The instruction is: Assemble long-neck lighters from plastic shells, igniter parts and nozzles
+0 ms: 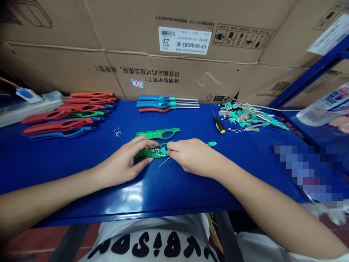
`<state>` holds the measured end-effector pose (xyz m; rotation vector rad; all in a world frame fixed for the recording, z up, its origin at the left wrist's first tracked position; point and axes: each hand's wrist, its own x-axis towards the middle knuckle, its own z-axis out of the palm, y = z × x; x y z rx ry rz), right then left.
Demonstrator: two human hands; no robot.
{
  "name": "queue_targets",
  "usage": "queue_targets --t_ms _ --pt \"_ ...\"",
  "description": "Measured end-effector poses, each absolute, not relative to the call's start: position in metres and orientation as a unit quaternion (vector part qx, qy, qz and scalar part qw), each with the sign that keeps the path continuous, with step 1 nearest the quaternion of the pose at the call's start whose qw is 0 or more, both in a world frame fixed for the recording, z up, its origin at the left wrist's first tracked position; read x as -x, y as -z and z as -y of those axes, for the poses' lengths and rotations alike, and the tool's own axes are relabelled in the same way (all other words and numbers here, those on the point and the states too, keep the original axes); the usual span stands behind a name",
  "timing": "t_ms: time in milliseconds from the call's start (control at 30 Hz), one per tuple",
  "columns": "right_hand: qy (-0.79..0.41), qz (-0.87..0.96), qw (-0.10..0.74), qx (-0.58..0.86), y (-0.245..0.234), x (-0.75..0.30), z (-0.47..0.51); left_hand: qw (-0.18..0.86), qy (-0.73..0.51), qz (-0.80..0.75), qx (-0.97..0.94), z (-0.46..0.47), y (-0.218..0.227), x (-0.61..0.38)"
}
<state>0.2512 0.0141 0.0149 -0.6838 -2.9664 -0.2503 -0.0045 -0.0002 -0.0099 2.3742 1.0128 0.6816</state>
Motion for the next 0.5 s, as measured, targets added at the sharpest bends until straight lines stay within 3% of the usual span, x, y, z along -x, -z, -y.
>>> queue_targets --t_ms 167,500 --pt "0.101 0.970 0.044 0.218 -0.015 -0.251 -0.013 0.226 -0.257 -0.366 -0.866 0.000 0.010 0.004" --pt "0.047 0.966 0.134 0.216 -0.004 -0.256 -0.023 0.218 -0.260 -0.369 -0.865 -0.001 0.011 0.004"
